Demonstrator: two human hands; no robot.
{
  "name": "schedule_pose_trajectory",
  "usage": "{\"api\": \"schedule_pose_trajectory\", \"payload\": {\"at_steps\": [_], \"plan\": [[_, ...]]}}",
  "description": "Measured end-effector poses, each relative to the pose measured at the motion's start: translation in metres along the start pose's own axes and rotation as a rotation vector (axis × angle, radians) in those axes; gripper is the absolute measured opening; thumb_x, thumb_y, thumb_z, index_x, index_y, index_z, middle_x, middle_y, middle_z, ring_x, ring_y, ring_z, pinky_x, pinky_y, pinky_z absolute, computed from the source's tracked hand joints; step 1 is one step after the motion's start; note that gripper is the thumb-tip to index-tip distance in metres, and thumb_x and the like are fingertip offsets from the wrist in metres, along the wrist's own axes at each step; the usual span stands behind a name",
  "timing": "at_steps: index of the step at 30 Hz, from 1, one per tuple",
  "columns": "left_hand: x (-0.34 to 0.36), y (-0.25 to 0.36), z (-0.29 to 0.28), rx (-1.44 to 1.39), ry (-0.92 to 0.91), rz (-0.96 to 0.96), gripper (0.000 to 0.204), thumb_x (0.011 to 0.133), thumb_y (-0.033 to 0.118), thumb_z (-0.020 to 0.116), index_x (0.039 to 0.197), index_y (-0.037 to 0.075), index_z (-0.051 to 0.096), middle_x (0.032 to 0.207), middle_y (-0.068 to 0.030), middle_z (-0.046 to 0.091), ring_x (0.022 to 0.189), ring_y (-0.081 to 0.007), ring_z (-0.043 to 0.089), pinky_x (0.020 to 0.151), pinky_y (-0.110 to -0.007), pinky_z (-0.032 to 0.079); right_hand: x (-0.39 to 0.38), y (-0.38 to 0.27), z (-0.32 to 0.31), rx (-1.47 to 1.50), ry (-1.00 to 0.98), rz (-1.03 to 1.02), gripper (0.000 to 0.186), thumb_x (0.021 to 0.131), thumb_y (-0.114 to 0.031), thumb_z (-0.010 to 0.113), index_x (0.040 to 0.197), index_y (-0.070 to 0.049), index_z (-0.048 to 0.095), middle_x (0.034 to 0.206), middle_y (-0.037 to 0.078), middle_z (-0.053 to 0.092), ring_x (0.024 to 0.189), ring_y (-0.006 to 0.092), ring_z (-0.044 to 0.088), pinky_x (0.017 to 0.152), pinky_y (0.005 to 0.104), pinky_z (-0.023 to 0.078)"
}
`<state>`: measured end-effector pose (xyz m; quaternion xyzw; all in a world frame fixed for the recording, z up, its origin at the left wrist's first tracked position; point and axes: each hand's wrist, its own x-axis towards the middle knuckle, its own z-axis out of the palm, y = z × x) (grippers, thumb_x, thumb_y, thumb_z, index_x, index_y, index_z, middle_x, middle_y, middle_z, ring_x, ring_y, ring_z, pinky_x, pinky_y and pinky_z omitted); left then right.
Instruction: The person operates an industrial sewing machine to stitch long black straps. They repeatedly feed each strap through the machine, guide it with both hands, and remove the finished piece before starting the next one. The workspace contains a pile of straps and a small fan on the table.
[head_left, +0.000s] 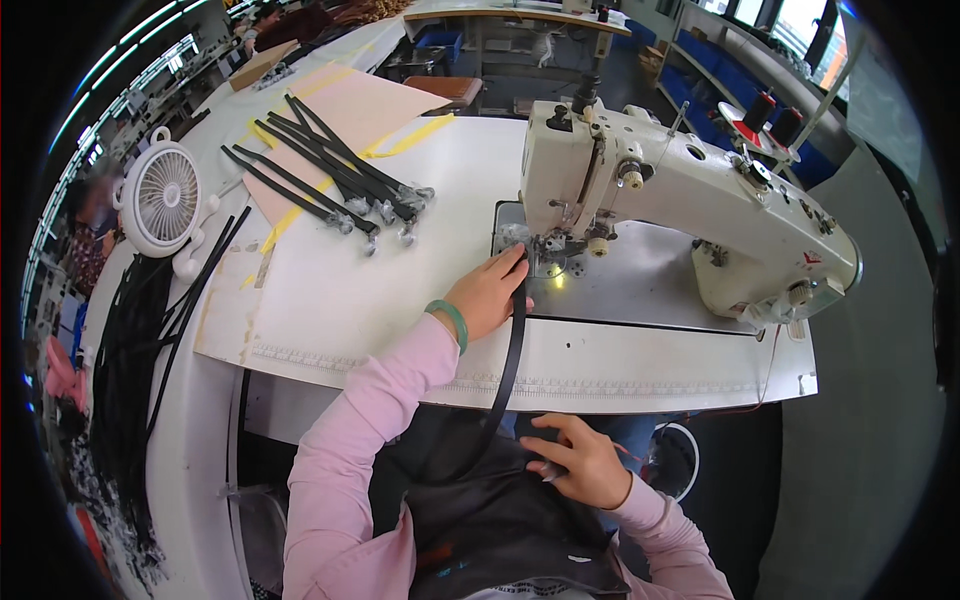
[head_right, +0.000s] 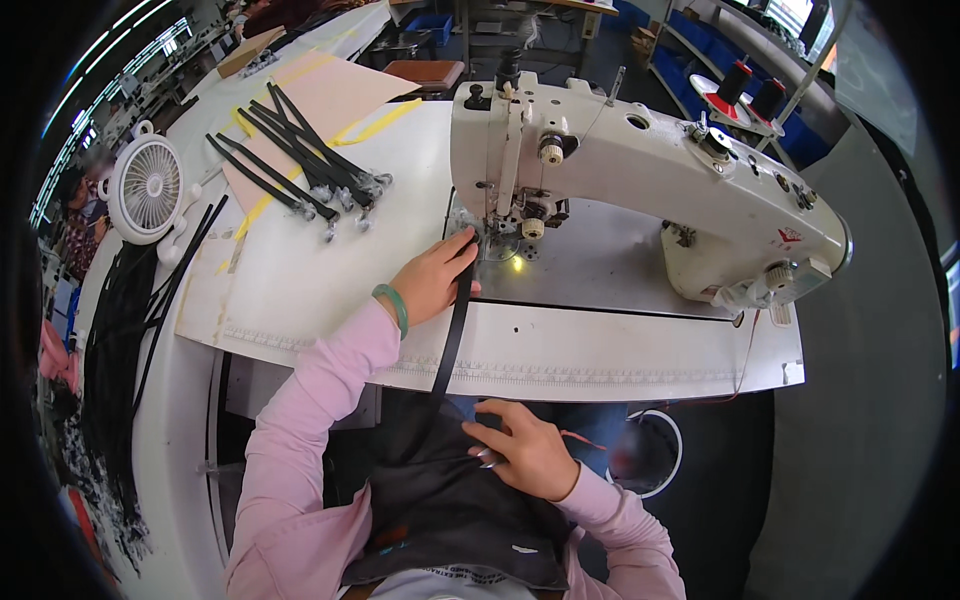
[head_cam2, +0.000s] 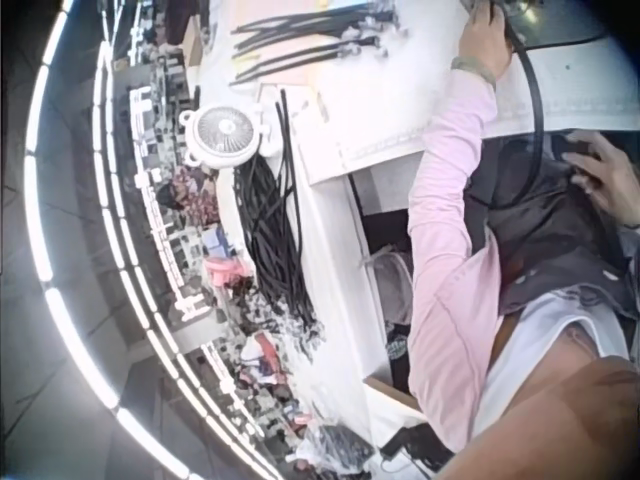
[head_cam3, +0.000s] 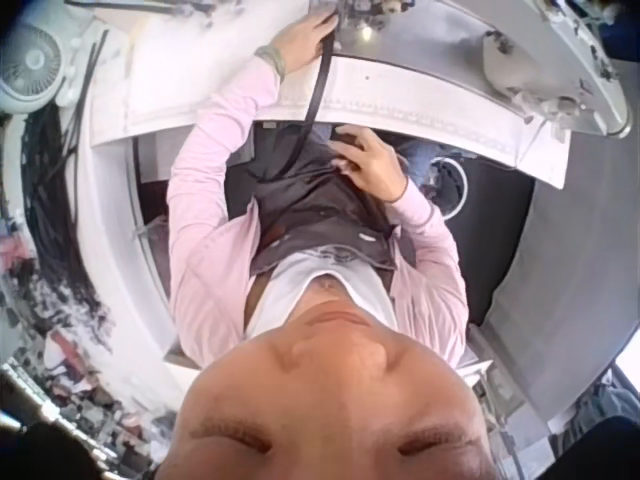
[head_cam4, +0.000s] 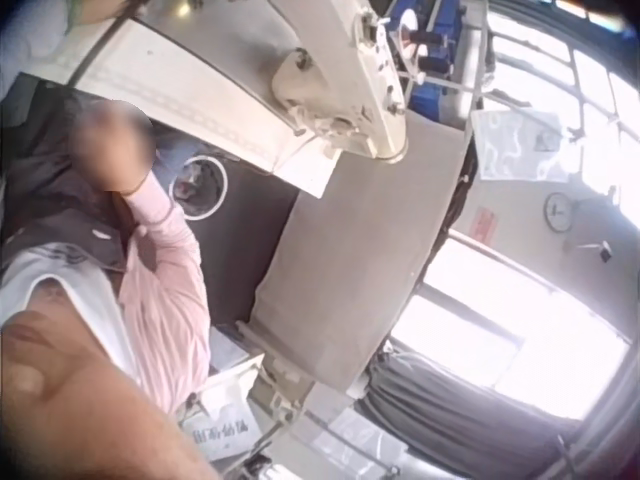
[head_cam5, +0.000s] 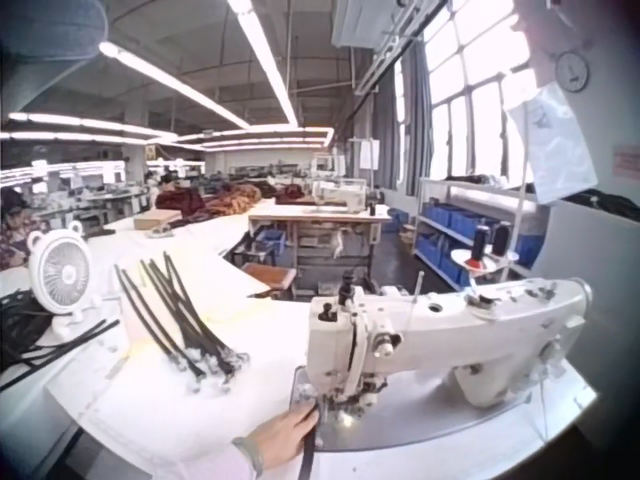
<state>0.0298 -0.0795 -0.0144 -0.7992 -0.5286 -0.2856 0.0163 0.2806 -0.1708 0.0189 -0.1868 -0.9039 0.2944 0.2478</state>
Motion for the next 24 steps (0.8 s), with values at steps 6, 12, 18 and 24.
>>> {"api": "schedule_pose_trajectory", "payload": {"at_steps": [6, 12, 18, 24], "plan": [[-0.006, -0.004, -0.007, -0.098, 0.104, -0.047, 0.029, 0.066, 0.002, 0.07, 0.094, 0.003, 0.063, 0.119, -0.0121, 0.05, 0.102, -0.0303, 0.05, 0.083, -0.034, 0.046, -0.033, 0.129, -0.184, -0.644, 1.282, 0.113, 0.023, 0.089, -0.004, 0.046, 0.107, 0.0, 0.059, 0.108, 0.01, 0.049, 0.083, 0.0138, 0.05, 0.071, 0.0265, 0.042], [0.005, 0.003, -0.002, -0.201, 0.094, -0.191, 0.023, 0.064, 0.004, 0.072, 0.086, 0.004, 0.066, 0.113, -0.0128, 0.053, 0.096, -0.0291, 0.053, 0.078, -0.035, 0.047, -0.15, 0.299, -0.374, 0.241, 1.325, 0.53, 0.042, 0.091, -0.035, 0.045, 0.125, -0.012, 0.041, 0.1, 0.005, 0.055, 0.087, 0.0143, 0.053, 0.072, 0.0273, 0.045], [0.0, -0.006, 0.01, -0.064, 0.262, -0.062, 0.028, 0.062, 0.001, 0.072, 0.089, 0.003, 0.066, 0.098, -0.0134, 0.059, 0.089, -0.03, 0.057, 0.073, -0.035, 0.049, -0.121, 0.309, -0.446, -0.729, 1.005, 0.768, 0.047, 0.091, -0.045, 0.037, 0.109, -0.006, 0.054, 0.097, 0.016, 0.061, 0.091, 0.0285, 0.057, 0.079, 0.0347, 0.044], [0.012, 0.007, 0.02, 0.049, 0.199, -0.118, 0.026, 0.066, 0.003, 0.068, 0.091, 0.004, 0.065, 0.099, -0.0142, 0.06, 0.096, -0.0299, 0.056, 0.078, -0.036, 0.047, -0.085, 0.31, -0.517, -0.917, 0.509, 0.973, 0.048, 0.091, -0.041, 0.036, 0.108, -0.001, 0.057, 0.106, 0.02, 0.058, 0.101, 0.0335, 0.054, 0.087, 0.0377, 0.039]]}}
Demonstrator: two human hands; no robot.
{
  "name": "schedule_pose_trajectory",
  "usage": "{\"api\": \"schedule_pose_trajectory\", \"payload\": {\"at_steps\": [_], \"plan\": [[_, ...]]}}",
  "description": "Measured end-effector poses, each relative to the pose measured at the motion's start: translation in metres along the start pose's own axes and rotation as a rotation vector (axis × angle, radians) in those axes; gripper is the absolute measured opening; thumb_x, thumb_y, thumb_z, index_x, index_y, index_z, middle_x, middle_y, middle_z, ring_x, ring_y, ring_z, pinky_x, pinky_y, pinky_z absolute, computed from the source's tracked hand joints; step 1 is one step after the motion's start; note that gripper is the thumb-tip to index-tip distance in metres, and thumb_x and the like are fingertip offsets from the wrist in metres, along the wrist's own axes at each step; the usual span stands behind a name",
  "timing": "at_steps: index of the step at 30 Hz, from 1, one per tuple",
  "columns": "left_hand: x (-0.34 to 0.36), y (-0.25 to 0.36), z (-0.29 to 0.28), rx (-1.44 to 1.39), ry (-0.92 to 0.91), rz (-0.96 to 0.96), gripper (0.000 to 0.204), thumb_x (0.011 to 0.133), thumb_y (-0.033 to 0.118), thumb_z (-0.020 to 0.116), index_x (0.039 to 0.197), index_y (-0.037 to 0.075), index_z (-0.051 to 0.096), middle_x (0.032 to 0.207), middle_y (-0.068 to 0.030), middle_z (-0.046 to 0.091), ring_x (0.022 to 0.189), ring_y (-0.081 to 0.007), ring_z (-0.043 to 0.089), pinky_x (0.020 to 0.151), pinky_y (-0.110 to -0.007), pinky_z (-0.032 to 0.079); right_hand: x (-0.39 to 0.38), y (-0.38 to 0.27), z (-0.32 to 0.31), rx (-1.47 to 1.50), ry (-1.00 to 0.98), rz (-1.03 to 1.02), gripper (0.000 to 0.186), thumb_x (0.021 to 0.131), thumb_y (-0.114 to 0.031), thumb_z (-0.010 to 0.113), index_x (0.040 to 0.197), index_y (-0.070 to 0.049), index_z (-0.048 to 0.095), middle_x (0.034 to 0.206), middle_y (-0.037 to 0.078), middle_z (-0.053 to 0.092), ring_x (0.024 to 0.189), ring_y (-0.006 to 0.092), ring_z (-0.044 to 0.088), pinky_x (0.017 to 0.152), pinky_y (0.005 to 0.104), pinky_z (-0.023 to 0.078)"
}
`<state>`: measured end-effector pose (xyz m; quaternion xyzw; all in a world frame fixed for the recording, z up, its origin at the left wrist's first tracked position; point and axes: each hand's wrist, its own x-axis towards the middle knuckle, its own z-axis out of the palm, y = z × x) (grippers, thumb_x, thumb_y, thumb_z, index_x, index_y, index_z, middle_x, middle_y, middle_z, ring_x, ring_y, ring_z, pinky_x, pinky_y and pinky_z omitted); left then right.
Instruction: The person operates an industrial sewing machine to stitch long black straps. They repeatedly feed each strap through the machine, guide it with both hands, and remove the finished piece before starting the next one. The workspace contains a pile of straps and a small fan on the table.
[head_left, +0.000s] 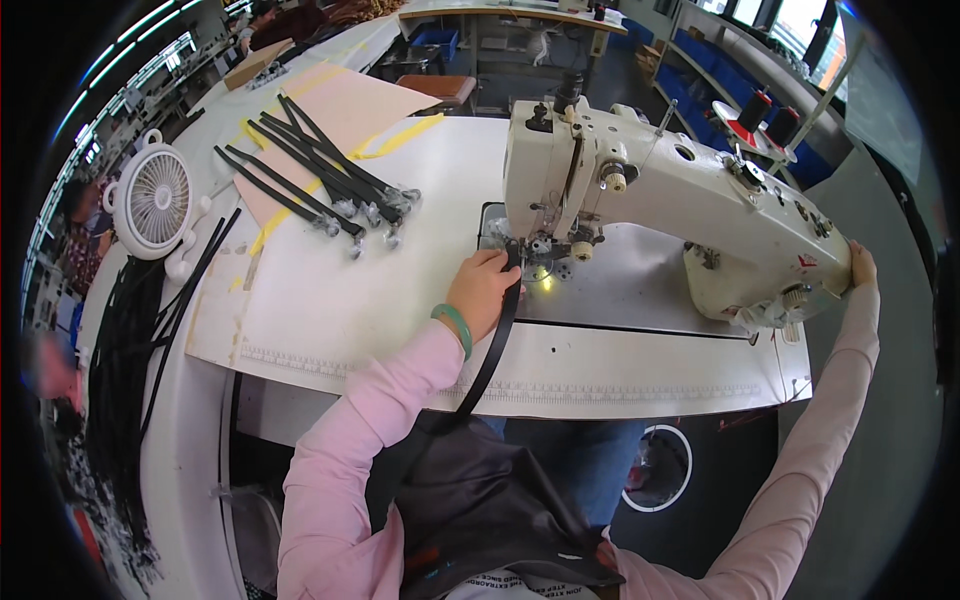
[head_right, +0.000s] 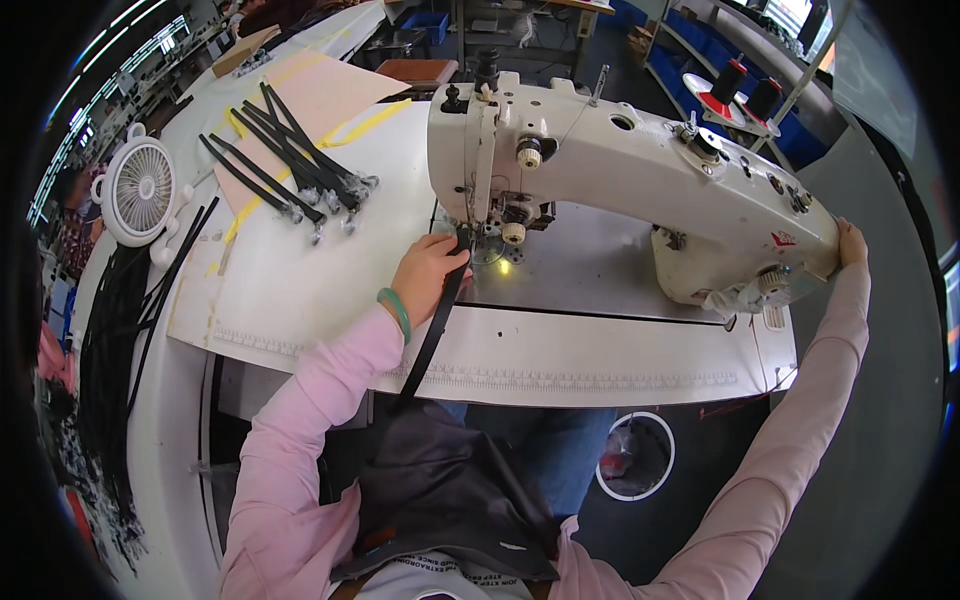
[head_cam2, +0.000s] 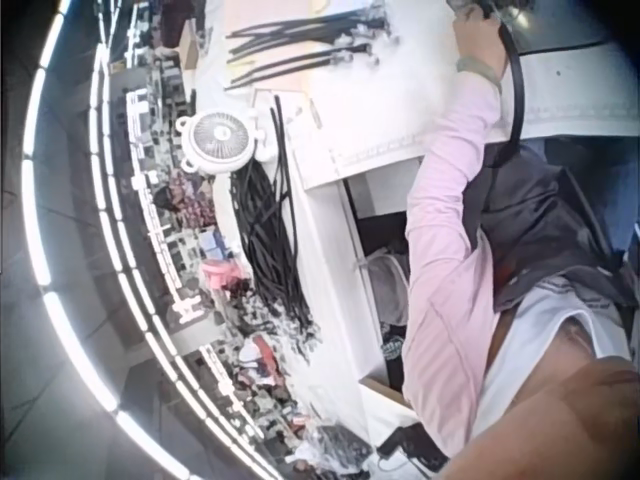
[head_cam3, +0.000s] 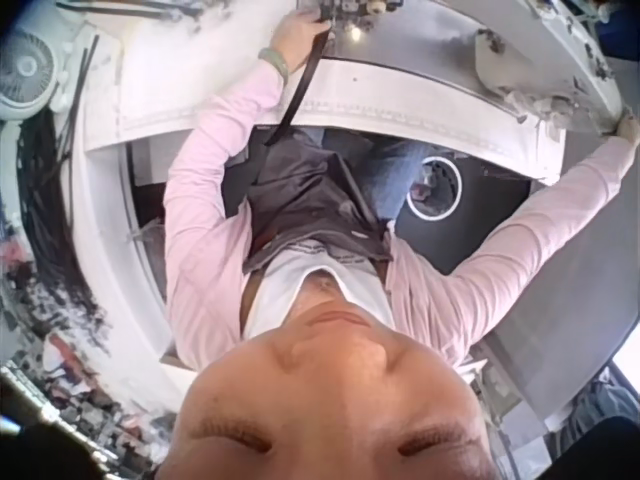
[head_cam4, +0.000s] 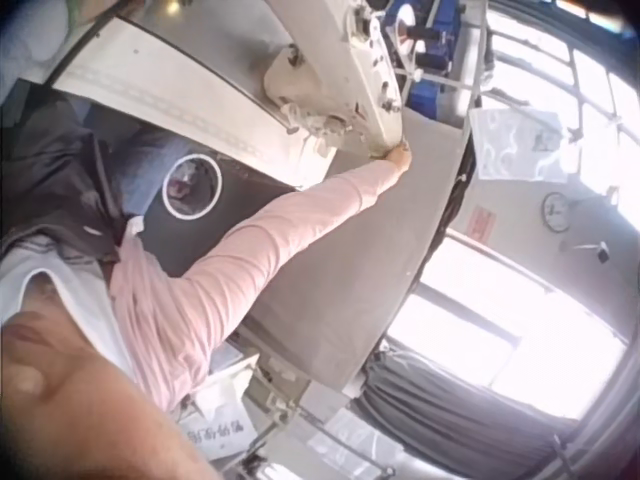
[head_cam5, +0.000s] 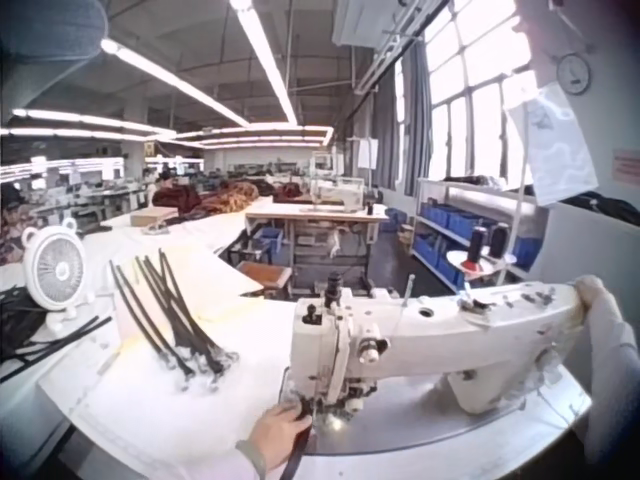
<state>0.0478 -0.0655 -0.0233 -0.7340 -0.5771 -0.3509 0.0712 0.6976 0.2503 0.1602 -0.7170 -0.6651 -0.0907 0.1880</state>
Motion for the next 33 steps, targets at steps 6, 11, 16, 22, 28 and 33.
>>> {"api": "schedule_pose_trajectory", "payload": {"at_steps": [6, 11, 16, 22, 28, 33], "plan": [[0.001, -0.001, -0.006, 0.086, -0.082, 0.005, 0.026, 0.069, 0.004, 0.058, 0.095, 0.004, 0.062, 0.107, -0.0188, 0.056, 0.106, -0.03, 0.051, 0.087, -0.038, 0.039, 0.03, 0.007, 0.014, 0.079, -0.171, 0.002, 0.047, 0.089, -0.04, 0.04, 0.114, -0.002, 0.054, 0.113, 0.018, 0.056, 0.108, 0.0318, 0.05, 0.09, 0.0359, 0.038], [0.002, 0.01, -0.001, 0.048, -0.121, 0.037, 0.029, 0.068, 0.001, 0.057, 0.097, 0.004, 0.061, 0.11, -0.0188, 0.055, 0.108, -0.0302, 0.049, 0.088, -0.037, 0.037, 0.056, 0.021, 0.016, 0.05, -0.208, 0.112, 0.047, 0.089, -0.04, 0.041, 0.114, -0.002, 0.054, 0.114, 0.018, 0.055, 0.107, 0.0306, 0.051, 0.089, 0.035, 0.039], [0.009, 0.003, -0.003, 0.052, -0.07, 0.087, 0.022, 0.068, 0.009, 0.065, 0.09, 0.004, 0.064, 0.105, -0.0175, 0.058, 0.102, -0.0304, 0.054, 0.085, -0.036, 0.044, 0.051, 0.021, 0.011, 0.204, -0.262, 0.133, 0.047, 0.089, -0.039, 0.04, 0.114, -0.002, 0.054, 0.11, 0.018, 0.058, 0.104, 0.0308, 0.053, 0.088, 0.0357, 0.04], [0.002, 0.008, -0.006, 0.056, -0.072, 0.091, 0.027, 0.066, -0.001, 0.058, 0.092, 0.005, 0.063, 0.104, -0.0178, 0.057, 0.101, -0.031, 0.052, 0.086, -0.034, 0.045, 0.033, -0.002, 0.01, 0.207, -0.311, 0.12, 0.048, 0.09, -0.04, 0.039, 0.113, 0.0, 0.055, 0.107, 0.018, 0.059, 0.1, 0.0314, 0.055, 0.086, 0.0361, 0.04], [0.011, 0.005, 0.004, -0.025, -0.031, 0.149, 0.024, 0.066, 0.007, 0.067, 0.089, 0.004, 0.064, 0.101, -0.0163, 0.058, 0.098, -0.0312, 0.054, 0.083, -0.033, 0.046, 0.003, 0.036, -0.02, 0.375, -0.012, 0.104, 0.049, 0.091, -0.041, 0.039, 0.11, 0.001, 0.055, 0.099, 0.017, 0.06, 0.089, 0.0252, 0.057, 0.081, 0.0329, 0.042], [0.005, 0.0, -0.002, 0.065, -0.153, 0.107, 0.031, 0.067, 0.004, 0.06, 0.097, 0.004, 0.062, 0.109, -0.0169, 0.055, 0.107, -0.0298, 0.048, 0.089, -0.032, 0.042, -0.12, -0.013, 0.068, 0.941, 0.279, 0.312, 0.046, 0.09, -0.044, 0.041, 0.111, -0.004, 0.052, 0.085, 0.005, 0.055, 0.078, 0.0131, 0.051, 0.072, 0.0255, 0.042]]}}
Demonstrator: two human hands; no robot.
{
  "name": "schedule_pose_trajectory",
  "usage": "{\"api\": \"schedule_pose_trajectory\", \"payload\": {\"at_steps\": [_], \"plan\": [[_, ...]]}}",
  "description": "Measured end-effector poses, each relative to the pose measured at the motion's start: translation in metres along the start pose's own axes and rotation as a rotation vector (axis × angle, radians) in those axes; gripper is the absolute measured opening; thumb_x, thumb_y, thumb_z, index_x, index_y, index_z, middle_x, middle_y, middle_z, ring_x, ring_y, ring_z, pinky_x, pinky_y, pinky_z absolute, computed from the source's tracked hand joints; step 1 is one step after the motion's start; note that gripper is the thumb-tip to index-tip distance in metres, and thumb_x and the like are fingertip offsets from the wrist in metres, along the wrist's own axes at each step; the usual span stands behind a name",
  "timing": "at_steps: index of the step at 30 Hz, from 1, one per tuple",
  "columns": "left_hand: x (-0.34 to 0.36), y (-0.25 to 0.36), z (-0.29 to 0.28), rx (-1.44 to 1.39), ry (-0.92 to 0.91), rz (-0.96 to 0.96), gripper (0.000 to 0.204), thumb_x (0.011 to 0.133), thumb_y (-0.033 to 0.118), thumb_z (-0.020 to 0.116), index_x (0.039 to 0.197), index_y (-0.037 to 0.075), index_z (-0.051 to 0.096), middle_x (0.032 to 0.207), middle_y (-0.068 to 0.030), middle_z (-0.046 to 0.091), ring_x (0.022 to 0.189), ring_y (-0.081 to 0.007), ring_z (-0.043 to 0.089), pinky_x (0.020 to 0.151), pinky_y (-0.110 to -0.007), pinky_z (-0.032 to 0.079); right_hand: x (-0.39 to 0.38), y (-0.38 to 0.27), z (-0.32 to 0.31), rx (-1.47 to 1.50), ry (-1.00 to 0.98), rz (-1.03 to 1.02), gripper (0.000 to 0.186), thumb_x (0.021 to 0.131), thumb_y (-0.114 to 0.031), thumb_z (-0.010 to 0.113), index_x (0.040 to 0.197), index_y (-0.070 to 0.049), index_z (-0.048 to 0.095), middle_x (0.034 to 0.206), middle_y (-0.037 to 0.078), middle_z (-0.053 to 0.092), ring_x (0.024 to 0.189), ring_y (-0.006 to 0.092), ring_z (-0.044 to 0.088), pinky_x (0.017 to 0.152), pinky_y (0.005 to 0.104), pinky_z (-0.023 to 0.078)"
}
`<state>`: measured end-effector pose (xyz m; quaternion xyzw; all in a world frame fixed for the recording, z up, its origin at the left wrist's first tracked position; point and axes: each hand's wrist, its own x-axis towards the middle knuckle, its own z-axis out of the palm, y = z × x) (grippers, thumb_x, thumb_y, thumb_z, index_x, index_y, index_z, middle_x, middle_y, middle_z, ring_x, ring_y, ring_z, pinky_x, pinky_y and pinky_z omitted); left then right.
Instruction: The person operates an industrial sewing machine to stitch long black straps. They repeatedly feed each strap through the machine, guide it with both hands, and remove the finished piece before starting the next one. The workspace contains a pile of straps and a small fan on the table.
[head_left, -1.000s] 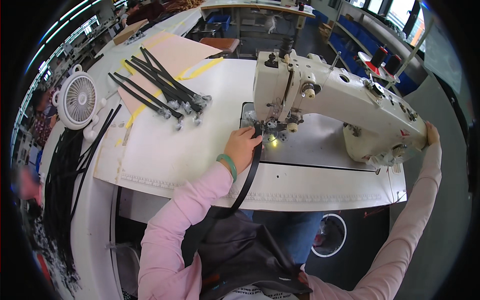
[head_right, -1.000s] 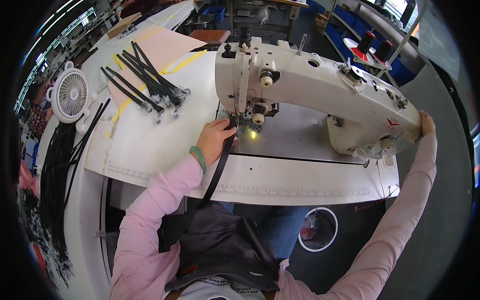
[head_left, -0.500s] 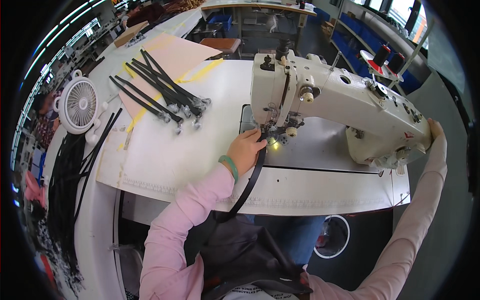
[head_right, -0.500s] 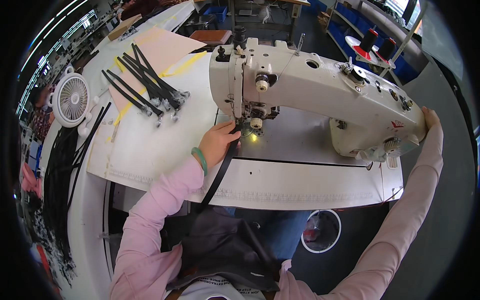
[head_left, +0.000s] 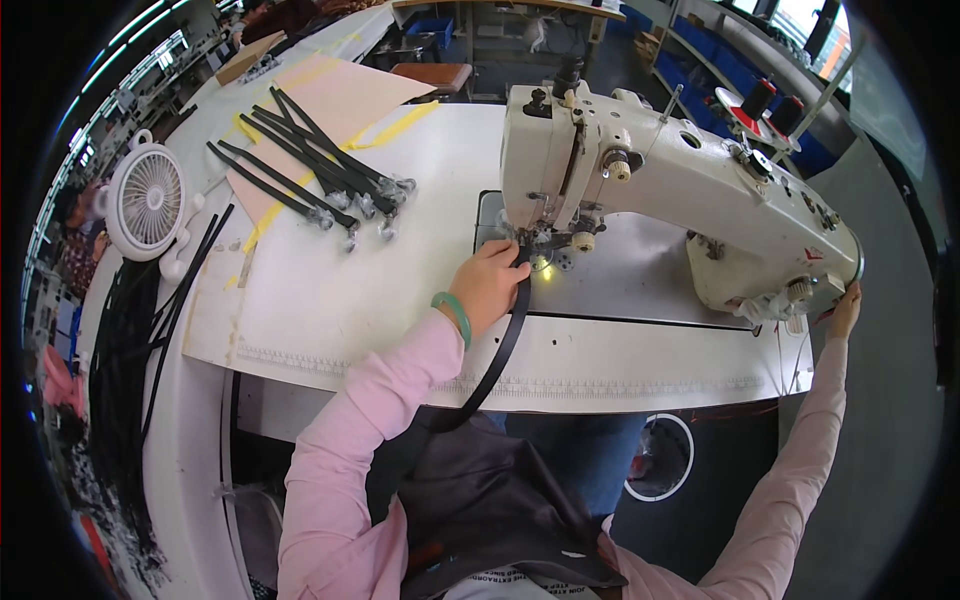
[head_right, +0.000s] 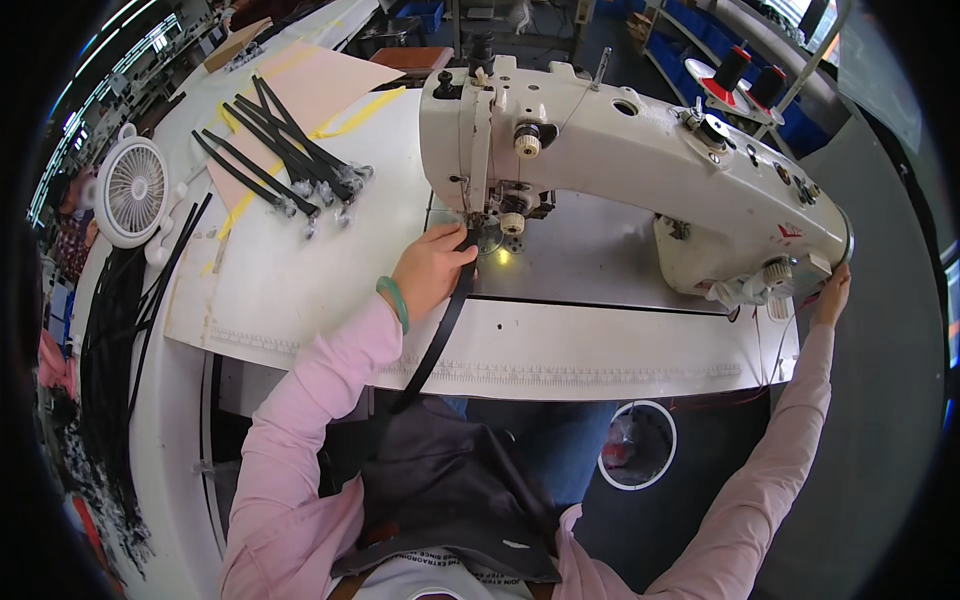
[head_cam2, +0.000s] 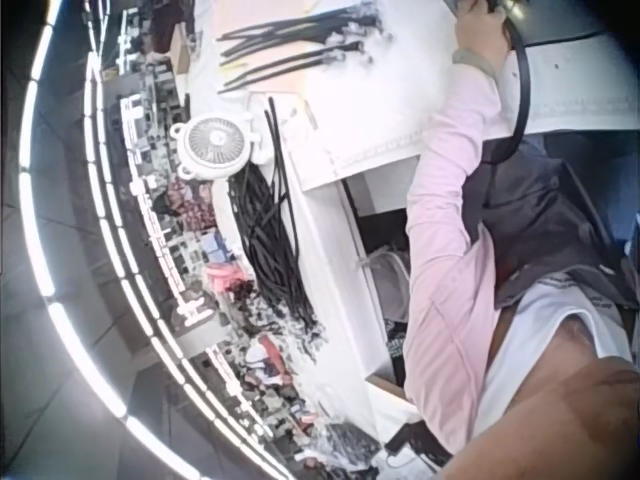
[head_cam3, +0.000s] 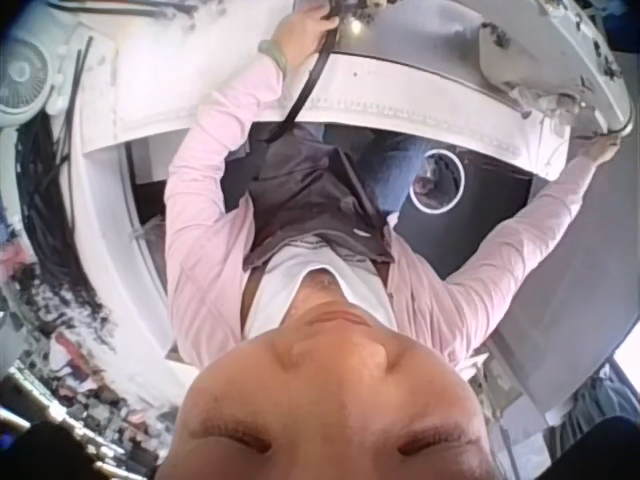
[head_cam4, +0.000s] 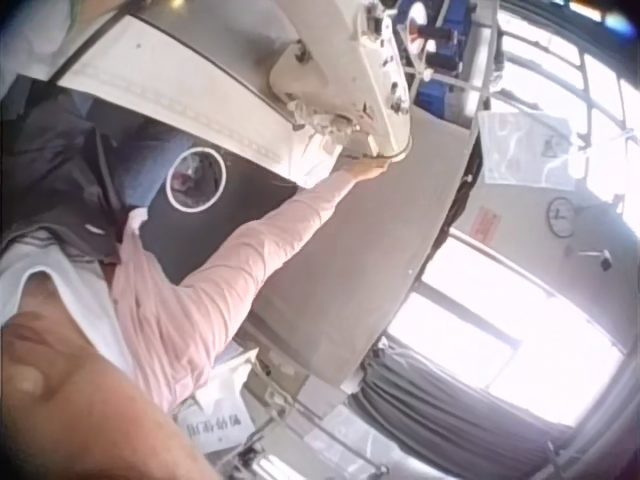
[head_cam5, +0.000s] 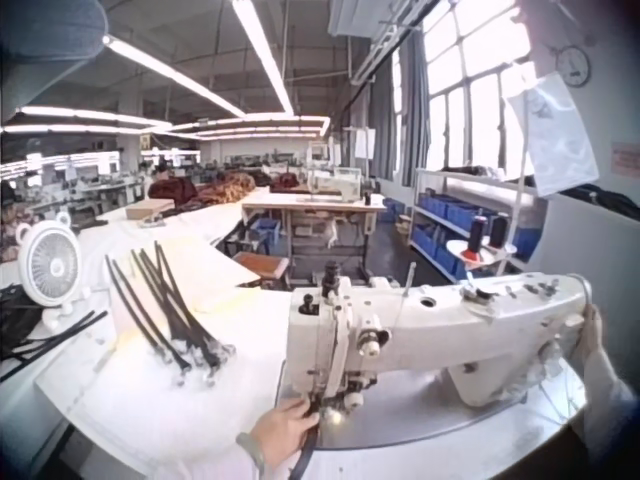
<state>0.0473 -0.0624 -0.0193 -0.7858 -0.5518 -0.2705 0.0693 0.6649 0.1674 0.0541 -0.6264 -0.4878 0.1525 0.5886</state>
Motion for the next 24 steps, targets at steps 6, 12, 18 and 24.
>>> {"api": "schedule_pose_trajectory", "payload": {"at_steps": [6, 12, 18, 24], "plan": [[-0.006, -0.004, -0.005, 0.038, -0.024, 0.001, 0.032, 0.067, 0.005, 0.06, 0.099, 0.004, 0.062, 0.112, -0.0177, 0.054, 0.107, -0.03, 0.048, 0.091, -0.032, 0.042, -0.023, -0.034, 0.018, 0.03, 0.061, -0.261, 0.043, 0.091, -0.042, 0.042, 0.112, -0.005, 0.051, 0.086, 0.001, 0.053, 0.076, 0.0096, 0.049, 0.065, 0.0226, 0.041], [0.011, 0.006, 0.002, -0.053, 0.053, 0.041, 0.029, 0.066, 0.0, 0.06, 0.095, 0.005, 0.063, 0.109, -0.0158, 0.056, 0.104, -0.0302, 0.051, 0.087, -0.033, 0.045, 0.07, -0.066, -0.05, -0.585, -0.065, -0.169, 0.048, 0.09, -0.044, 0.04, 0.102, -0.001, 0.057, 0.085, 0.014, 0.06, 0.075, 0.017, 0.057, 0.062, 0.0247, 0.045], [0.003, 0.002, 0.004, -0.001, -0.021, 0.041, 0.032, 0.067, 0.008, 0.062, 0.099, 0.005, 0.062, 0.111, -0.0173, 0.054, 0.11, -0.0289, 0.046, 0.092, -0.033, 0.039, 0.002, 0.011, 0.006, 0.224, 0.231, -0.15, 0.041, 0.092, -0.039, 0.038, 0.107, -0.003, 0.049, 0.091, 0.008, 0.056, 0.082, 0.0152, 0.055, 0.07, 0.0283, 0.046], [-0.002, 0.004, -0.001, 0.062, -0.036, -0.05, 0.031, 0.07, 0.011, 0.061, 0.101, 0.008, 0.062, 0.113, -0.0148, 0.054, 0.111, -0.0263, 0.046, 0.091, -0.038, 0.037, -0.011, -0.004, 0.009, 0.222, 0.012, -0.048, 0.039, 0.093, -0.037, 0.038, 0.11, -0.004, 0.046, 0.098, 0.007, 0.054, 0.089, 0.0151, 0.052, 0.078, 0.0279, 0.042]]}}
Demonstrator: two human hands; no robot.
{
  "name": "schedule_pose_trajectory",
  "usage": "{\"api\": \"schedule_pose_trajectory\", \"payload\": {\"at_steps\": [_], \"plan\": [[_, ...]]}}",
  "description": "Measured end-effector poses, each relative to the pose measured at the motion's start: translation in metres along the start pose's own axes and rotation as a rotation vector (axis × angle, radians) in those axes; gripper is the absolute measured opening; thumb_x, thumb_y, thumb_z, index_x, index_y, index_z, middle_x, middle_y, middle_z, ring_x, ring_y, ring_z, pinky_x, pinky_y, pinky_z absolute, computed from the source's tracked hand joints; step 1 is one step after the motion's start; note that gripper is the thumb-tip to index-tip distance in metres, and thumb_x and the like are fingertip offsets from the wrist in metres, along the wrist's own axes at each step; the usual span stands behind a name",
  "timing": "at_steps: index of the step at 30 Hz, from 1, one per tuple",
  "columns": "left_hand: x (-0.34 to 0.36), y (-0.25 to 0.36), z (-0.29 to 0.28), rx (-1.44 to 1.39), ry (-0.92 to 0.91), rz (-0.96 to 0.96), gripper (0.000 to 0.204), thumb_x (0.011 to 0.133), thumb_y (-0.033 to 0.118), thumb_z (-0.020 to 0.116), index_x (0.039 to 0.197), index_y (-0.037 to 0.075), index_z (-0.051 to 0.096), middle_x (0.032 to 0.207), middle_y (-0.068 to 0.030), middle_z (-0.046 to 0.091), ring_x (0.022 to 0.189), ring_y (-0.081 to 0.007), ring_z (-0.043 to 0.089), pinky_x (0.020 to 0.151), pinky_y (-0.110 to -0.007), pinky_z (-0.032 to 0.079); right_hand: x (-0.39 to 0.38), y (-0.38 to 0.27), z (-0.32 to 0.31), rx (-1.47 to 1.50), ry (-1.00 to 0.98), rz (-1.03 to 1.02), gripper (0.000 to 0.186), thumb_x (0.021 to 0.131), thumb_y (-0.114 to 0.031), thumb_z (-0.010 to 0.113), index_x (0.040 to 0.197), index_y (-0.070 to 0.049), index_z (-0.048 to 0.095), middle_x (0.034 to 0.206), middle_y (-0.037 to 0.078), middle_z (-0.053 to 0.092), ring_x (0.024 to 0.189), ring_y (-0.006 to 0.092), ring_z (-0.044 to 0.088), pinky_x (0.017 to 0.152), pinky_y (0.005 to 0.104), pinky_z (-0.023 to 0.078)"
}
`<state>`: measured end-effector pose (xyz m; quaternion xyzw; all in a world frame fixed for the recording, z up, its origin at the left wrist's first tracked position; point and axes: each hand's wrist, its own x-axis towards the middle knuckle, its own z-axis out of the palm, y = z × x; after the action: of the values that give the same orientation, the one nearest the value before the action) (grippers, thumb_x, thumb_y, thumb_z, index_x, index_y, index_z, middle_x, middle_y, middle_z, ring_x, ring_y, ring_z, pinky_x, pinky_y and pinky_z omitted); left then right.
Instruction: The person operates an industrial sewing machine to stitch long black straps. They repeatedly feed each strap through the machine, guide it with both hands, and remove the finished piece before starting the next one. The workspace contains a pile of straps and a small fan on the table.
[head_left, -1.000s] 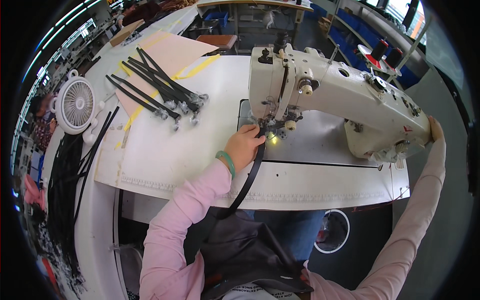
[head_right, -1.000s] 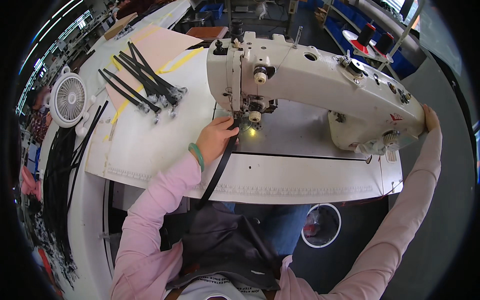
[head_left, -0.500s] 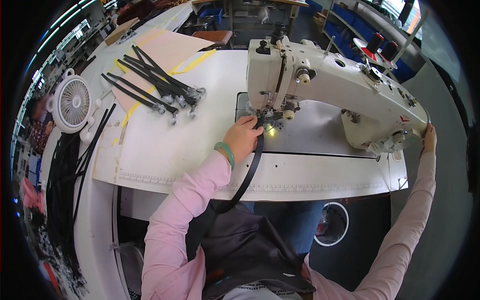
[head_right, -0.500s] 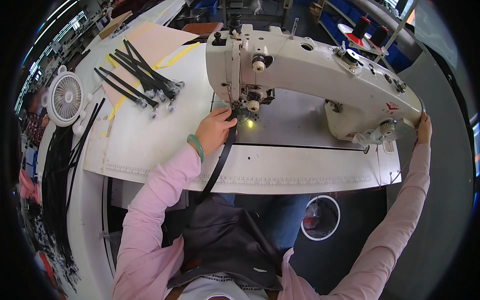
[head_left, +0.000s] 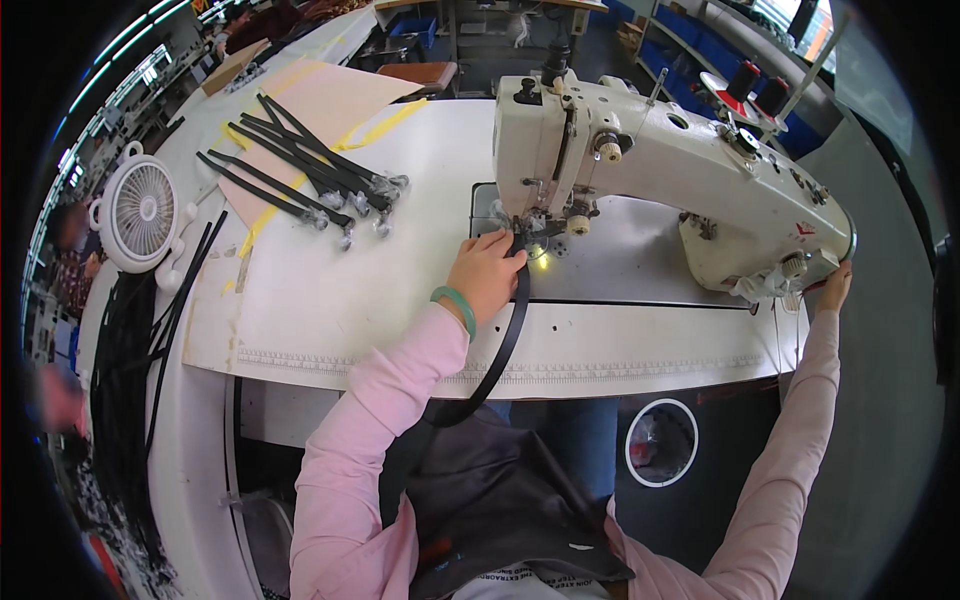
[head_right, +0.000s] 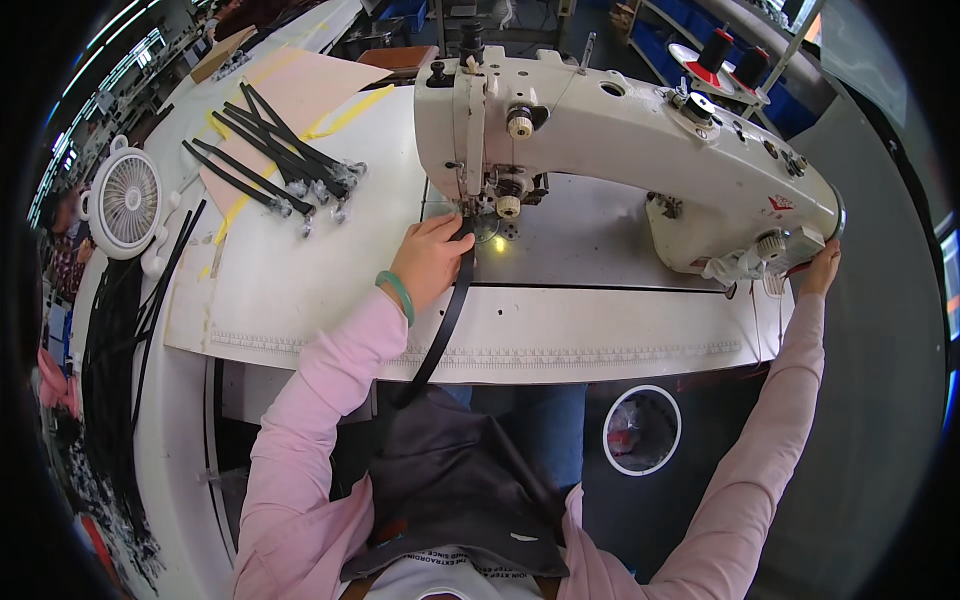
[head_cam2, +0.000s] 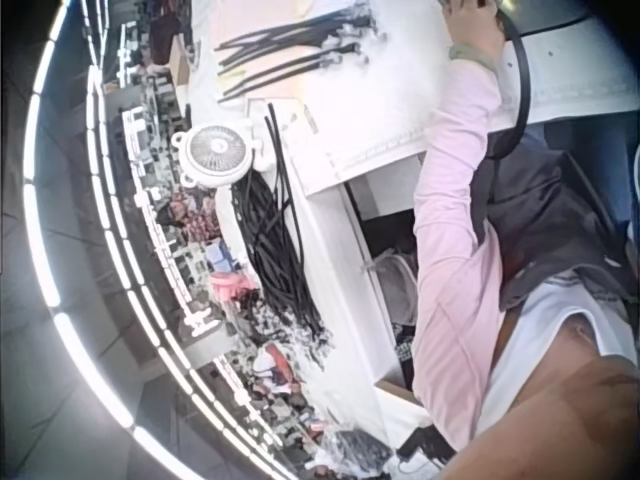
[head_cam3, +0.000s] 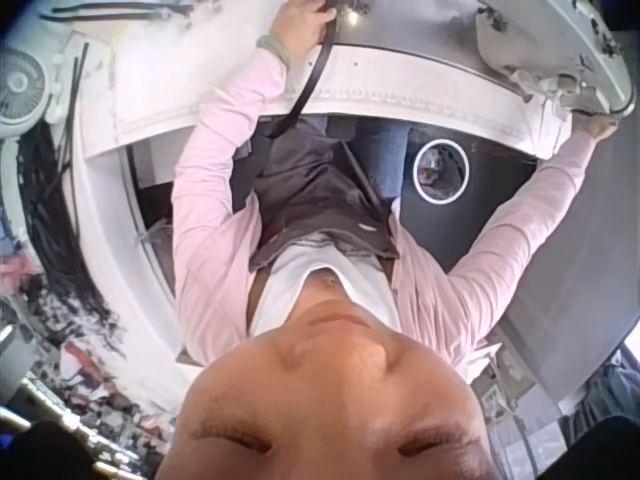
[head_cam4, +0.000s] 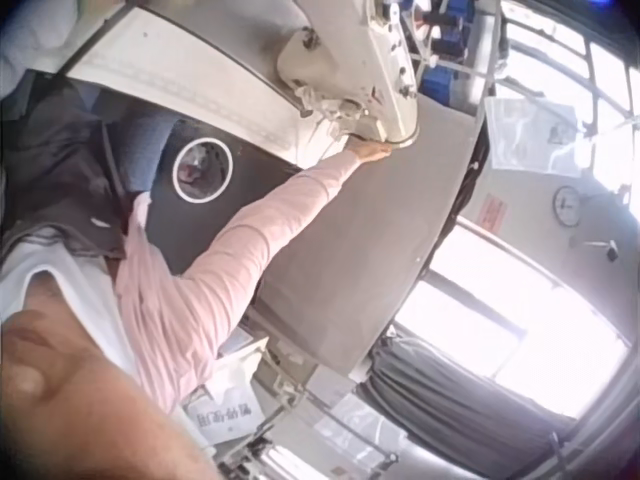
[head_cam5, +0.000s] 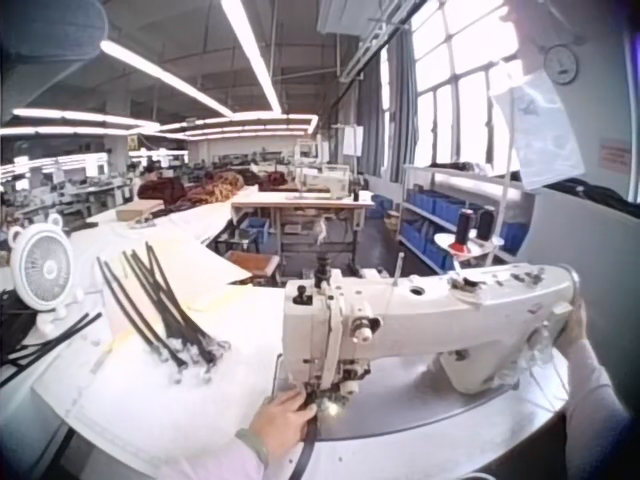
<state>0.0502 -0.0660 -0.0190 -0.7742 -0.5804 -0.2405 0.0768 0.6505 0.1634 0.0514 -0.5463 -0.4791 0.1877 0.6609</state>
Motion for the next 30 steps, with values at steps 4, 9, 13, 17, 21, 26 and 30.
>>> {"api": "schedule_pose_trajectory", "payload": {"at_steps": [4, 9, 13, 17, 21, 26, 30], "plan": [[0.0, 0.0, -0.005, -0.014, -0.025, -0.014, 0.03, 0.07, 0.011, 0.06, 0.1, 0.009, 0.062, 0.112, -0.0142, 0.055, 0.111, -0.0262, 0.046, 0.09, -0.038, 0.037, 0.018, -0.019, 0.008, -0.155, 0.084, -0.116, 0.043, 0.091, -0.039, 0.04, 0.111, -0.001, 0.048, 0.102, 0.008, 0.054, 0.092, 0.0166, 0.052, 0.082, 0.0284, 0.041], [0.007, 0.0, 0.004, -0.051, 0.028, 0.035, 0.03, 0.07, 0.01, 0.061, 0.099, 0.009, 0.062, 0.111, -0.014, 0.055, 0.11, -0.0264, 0.046, 0.089, -0.037, 0.038, 0.076, -0.032, -0.035, -0.506, -0.029, -0.101, 0.047, 0.091, -0.039, 0.041, 0.117, 0.0, 0.047, 0.107, 0.009, 0.055, 0.092, 0.0182, 0.054, 0.08, 0.0277, 0.043], [0.001, -0.004, -0.003, -0.016, -0.012, -0.011, 0.029, 0.07, 0.01, 0.061, 0.099, 0.008, 0.062, 0.111, -0.0145, 0.055, 0.111, -0.027, 0.046, 0.089, -0.038, 0.038, 0.03, 0.008, 0.0, -0.247, 0.077, -0.031, 0.045, 0.091, -0.04, 0.041, 0.11, 0.0, 0.05, 0.101, 0.007, 0.055, 0.087, 0.0159, 0.054, 0.077, 0.0277, 0.043], [0.005, -0.002, 0.003, -0.049, -0.002, -0.003, 0.03, 0.07, 0.009, 0.061, 0.1, 0.008, 0.062, 0.113, -0.015, 0.054, 0.111, -0.0273, 0.045, 0.089, -0.038, 0.039, -0.004, 0.057, -0.018, -0.18, 0.09, -0.12, 0.044, 0.091, -0.043, 0.039, 0.106, -0.003, 0.048, 0.093, 0.004, 0.054, 0.082, 0.0137, 0.053, 0.069, 0.0274, 0.044], [0.0, -0.005, 0.003, -0.03, -0.004, -0.006, 0.031, 0.07, 0.009, 0.061, 0.101, 0.008, 0.062, 0.113, -0.0153, 0.054, 0.112, -0.0274, 0.045, 0.089, -0.038, 0.038, -0.011, 0.045, 0.002, 0.064, 0.145, -0.14, 0.044, 0.092, -0.044, 0.038, 0.108, -0.004, 0.048, 0.09, 0.004, 0.054, 0.079, 0.0125, 0.053, 0.069, 0.0282, 0.044], [0.004, -0.006, 0.006, -0.046, 0.061, 0.038, 0.029, 0.068, 0.006, 0.061, 0.096, 0.007, 0.064, 0.109, -0.0163, 0.056, 0.107, -0.0285, 0.048, 0.089, -0.036, 0.041, 0.018, 0.012, -0.012, -0.214, 0.051, 0.005, 0.046, 0.091, -0.044, 0.039, 0.111, -0.003, 0.051, 0.086, 0.006, 0.059, 0.073, 0.0169, 0.057, 0.068, 0.032, 0.046], [0.002, -0.004, 0.003, -0.079, 0.129, 0.077, 0.023, 0.065, 0.003, 0.064, 0.088, 0.005, 0.065, 0.101, -0.0152, 0.059, 0.099, -0.0301, 0.053, 0.084, -0.034, 0.046, 0.076, -0.035, -0.012, -0.761, -0.13, -0.178, 0.052, 0.09, -0.047, 0.037, 0.108, 0.0, 0.055, 0.094, 0.015, 0.061, 0.084, 0.0234, 0.058, 0.074, 0.0307, 0.044]]}}
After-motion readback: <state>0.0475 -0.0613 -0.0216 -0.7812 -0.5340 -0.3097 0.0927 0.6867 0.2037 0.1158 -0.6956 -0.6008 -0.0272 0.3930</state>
